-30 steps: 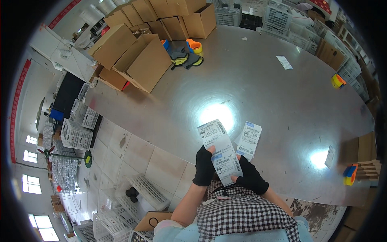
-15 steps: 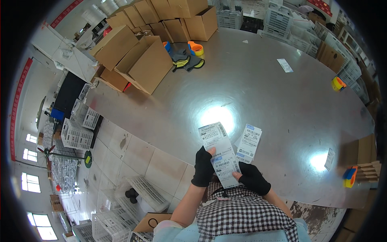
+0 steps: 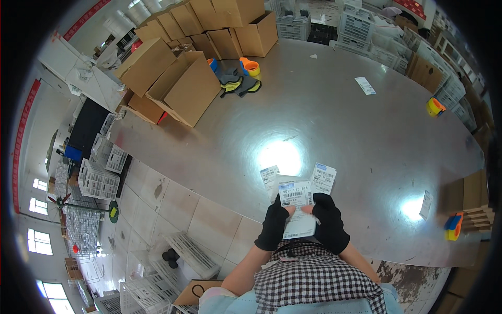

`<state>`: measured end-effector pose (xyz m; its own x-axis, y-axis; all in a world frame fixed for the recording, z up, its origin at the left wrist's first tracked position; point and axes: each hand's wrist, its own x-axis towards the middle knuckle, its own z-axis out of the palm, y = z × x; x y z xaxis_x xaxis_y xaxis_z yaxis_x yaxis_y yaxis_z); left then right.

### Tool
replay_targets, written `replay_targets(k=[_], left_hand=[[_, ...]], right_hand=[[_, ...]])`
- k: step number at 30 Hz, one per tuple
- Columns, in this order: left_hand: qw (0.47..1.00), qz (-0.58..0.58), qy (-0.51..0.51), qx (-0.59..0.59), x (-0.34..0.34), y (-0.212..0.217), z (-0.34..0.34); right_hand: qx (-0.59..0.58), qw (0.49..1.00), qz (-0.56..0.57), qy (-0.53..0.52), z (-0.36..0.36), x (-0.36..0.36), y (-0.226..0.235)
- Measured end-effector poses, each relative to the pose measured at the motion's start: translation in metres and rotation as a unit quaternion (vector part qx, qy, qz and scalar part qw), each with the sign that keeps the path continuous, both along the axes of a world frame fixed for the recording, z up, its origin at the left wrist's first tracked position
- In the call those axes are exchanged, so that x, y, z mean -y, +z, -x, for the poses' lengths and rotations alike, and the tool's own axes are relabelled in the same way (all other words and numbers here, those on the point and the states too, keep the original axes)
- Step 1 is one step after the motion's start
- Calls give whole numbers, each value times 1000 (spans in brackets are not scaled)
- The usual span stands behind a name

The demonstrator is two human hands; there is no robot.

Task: The recorder is sorting and counting printed shipping or inventory labels on a large metal work table in a warehouse or distribution center environment.

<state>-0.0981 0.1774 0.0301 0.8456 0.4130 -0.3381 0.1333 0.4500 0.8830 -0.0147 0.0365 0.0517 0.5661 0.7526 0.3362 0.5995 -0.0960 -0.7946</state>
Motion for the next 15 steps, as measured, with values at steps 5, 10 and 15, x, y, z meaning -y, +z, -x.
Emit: replay_targets(k=[5,10,15], left_hand=[[971,203,25,125,-20,-2,-14],[980,168,50,98,-23,-3,-10],[986,123,66,91,-21,-3,-7]], right_hand=[[-41,994,-96,36,4,6,-14],[-49,994,-80,56,7,10,-15],[-17,995,-71,66,4,10,-15]])
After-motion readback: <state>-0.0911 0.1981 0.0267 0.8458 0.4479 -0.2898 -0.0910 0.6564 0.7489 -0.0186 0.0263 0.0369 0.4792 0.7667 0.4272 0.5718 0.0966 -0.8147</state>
